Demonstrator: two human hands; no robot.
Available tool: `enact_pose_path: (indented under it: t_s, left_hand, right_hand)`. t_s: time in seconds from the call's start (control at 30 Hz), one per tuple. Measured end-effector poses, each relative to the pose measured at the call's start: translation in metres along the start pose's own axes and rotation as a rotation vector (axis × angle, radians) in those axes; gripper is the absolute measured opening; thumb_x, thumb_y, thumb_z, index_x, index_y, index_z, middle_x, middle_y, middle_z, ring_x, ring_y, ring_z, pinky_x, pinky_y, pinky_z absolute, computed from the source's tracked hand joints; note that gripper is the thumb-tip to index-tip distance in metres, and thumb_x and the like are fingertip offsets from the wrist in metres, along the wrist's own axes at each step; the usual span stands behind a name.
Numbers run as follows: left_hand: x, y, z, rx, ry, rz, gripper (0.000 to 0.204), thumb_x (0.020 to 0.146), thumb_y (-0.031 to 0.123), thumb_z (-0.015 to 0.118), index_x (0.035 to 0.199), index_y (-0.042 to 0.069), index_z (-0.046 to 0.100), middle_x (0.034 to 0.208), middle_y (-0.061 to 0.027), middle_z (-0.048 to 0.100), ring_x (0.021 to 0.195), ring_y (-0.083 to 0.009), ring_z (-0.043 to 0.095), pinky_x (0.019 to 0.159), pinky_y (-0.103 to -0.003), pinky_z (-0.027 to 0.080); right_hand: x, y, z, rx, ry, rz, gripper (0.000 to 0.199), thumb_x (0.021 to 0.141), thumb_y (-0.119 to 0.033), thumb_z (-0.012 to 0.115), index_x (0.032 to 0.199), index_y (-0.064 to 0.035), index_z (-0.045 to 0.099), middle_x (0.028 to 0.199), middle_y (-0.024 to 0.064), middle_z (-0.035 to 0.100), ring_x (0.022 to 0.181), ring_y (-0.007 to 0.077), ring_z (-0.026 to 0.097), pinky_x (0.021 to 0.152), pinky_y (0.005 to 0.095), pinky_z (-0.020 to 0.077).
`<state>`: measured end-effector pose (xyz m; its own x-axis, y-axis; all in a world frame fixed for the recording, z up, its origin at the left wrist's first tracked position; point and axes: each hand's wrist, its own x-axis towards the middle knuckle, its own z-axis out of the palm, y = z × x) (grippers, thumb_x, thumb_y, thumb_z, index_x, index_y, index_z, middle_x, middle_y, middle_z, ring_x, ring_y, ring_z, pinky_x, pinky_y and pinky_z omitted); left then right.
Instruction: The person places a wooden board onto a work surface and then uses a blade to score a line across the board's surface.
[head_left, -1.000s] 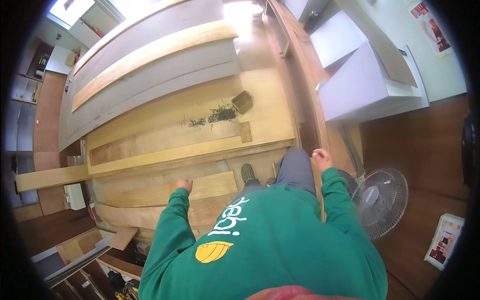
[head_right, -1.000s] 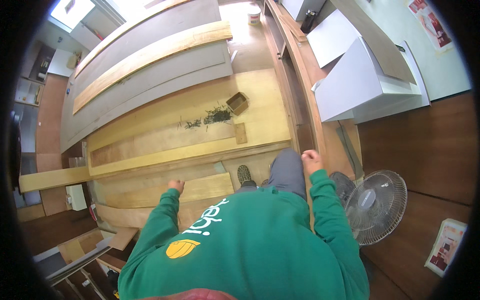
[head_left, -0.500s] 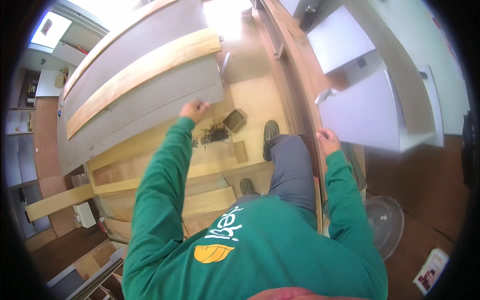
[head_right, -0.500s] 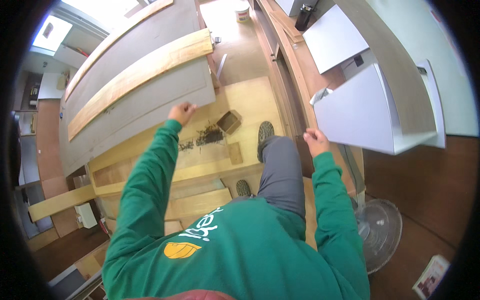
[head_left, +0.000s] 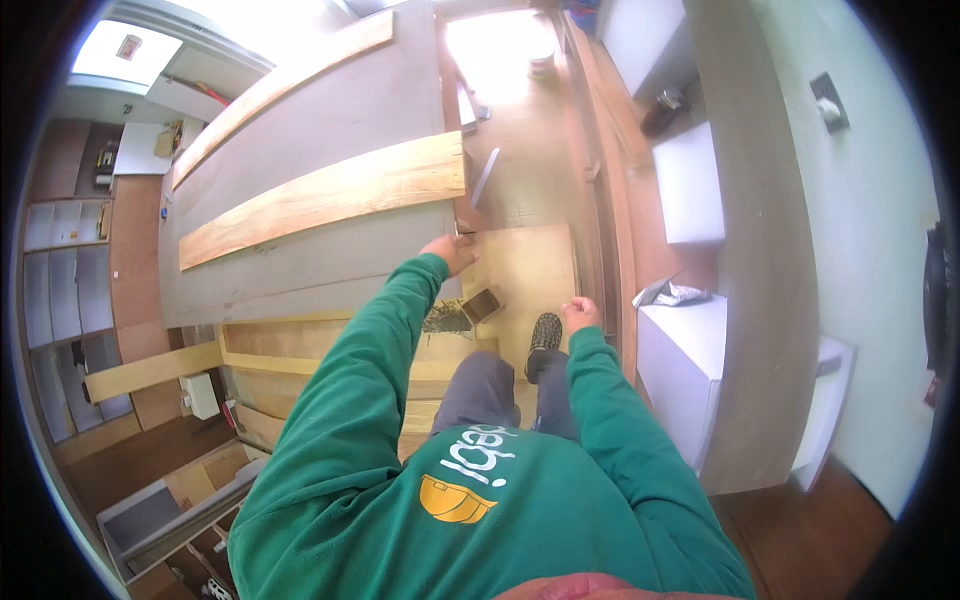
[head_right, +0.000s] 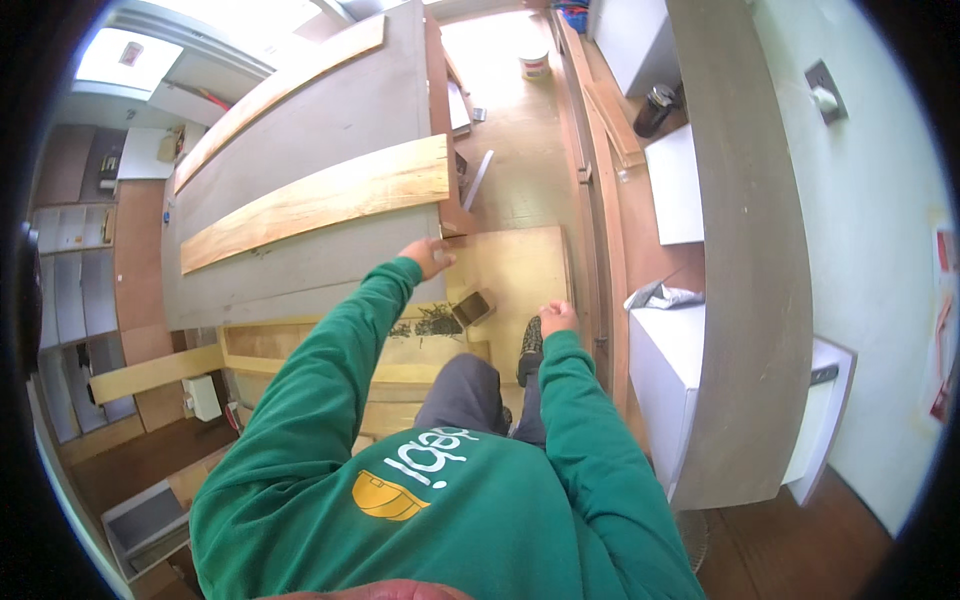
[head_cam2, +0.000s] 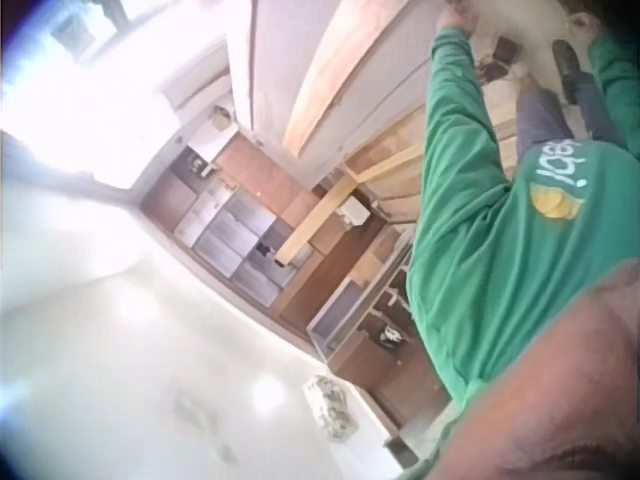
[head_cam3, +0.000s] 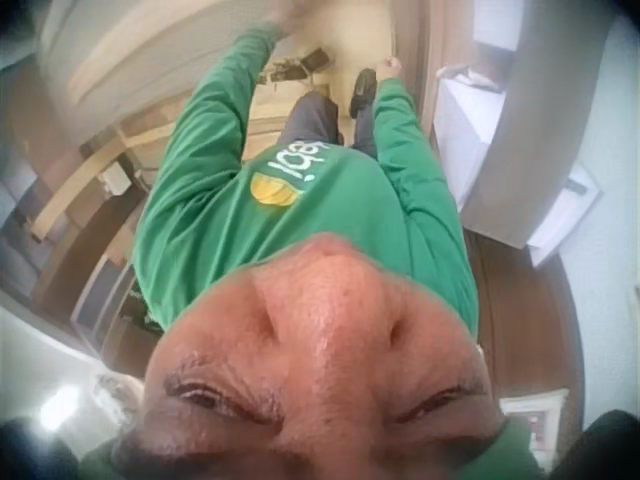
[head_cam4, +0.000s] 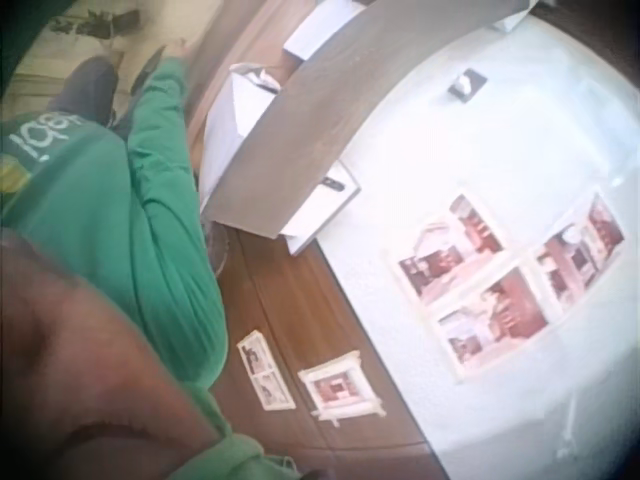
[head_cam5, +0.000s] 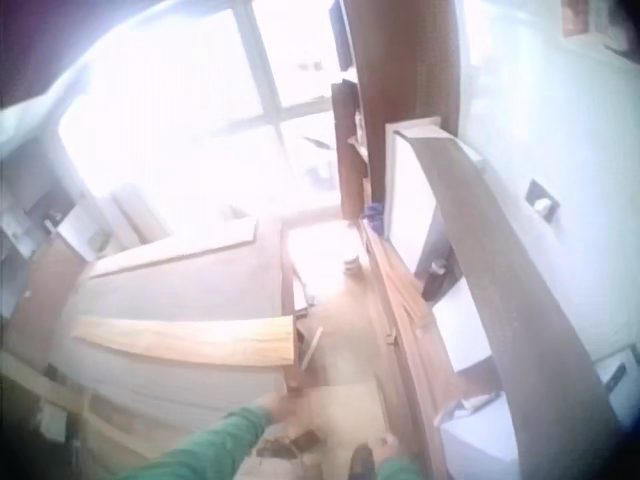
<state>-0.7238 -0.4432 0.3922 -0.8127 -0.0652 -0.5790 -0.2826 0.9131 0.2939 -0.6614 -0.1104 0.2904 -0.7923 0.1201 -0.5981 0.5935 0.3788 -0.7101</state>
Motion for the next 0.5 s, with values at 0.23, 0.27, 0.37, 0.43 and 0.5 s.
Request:
enact_pose_path:
  t_s: [0.23,0.27,0.37,0.43,0.5]
  left_hand:
    - [0.0,-0.066,-0.034,-0.137,-0.013,-0.274,0.062,0.093,0.054,0.056,0.134,0.008,0.058,0.131,-0.0187,0.061,0.123,-0.0352,0.056,0.106,-0.044,0.044]
    - [0.006,-0.077,-0.041,-0.145,-0.001,-0.304,0.062,0.093,0.055,0.055,0.134,0.008,0.058,0.131,-0.0187,0.061,0.123,-0.035,0.056,0.106,-0.044,0.044]
    - [0.04,-0.093,-0.058,-0.171,0.054,-0.327,0.061,0.094,0.055,0.054,0.135,0.009,0.058,0.133,-0.0178,0.06,0.124,-0.0337,0.056,0.106,-0.044,0.043]
    - [0.067,-0.117,-0.061,-0.137,0.074,-0.347,0.061,0.095,0.055,0.052,0.136,0.01,0.057,0.136,-0.0167,0.058,0.126,-0.0332,0.055,0.107,-0.044,0.043]
    - [0.109,-0.124,-0.074,-0.215,0.084,-0.37,0.062,0.095,0.055,0.051,0.136,0.008,0.057,0.141,-0.0164,0.054,0.131,-0.0345,0.049,0.11,-0.043,0.039]
  right_hand:
    - [0.012,-0.047,-0.015,-0.182,-0.147,0.065,0.037,0.084,-0.019,0.073,0.115,0.0001,0.063,0.104,0.014,0.071,0.096,0.0248,0.067,0.087,0.0366,0.0527]
    - [0.014,-0.052,-0.018,-0.175,-0.151,0.05,0.037,0.084,-0.019,0.073,0.114,-0.0001,0.063,0.103,0.0135,0.071,0.095,0.0245,0.067,0.087,0.0368,0.0528]
    - [0.026,-0.042,-0.037,-0.216,-0.133,0.006,0.036,0.082,-0.022,0.074,0.11,-0.0008,0.064,0.098,0.0119,0.071,0.091,0.0234,0.067,0.085,0.0374,0.0531]
    - [0.025,-0.047,-0.043,-0.291,-0.178,-0.011,0.036,0.08,-0.024,0.075,0.107,-0.0013,0.066,0.096,0.0115,0.071,0.09,0.0229,0.067,0.084,0.0377,0.0534]
    - [0.027,-0.054,-0.058,-0.355,-0.206,0.011,0.036,0.08,-0.024,0.076,0.107,-0.0017,0.067,0.097,0.0116,0.071,0.091,0.0227,0.067,0.085,0.0375,0.0535]
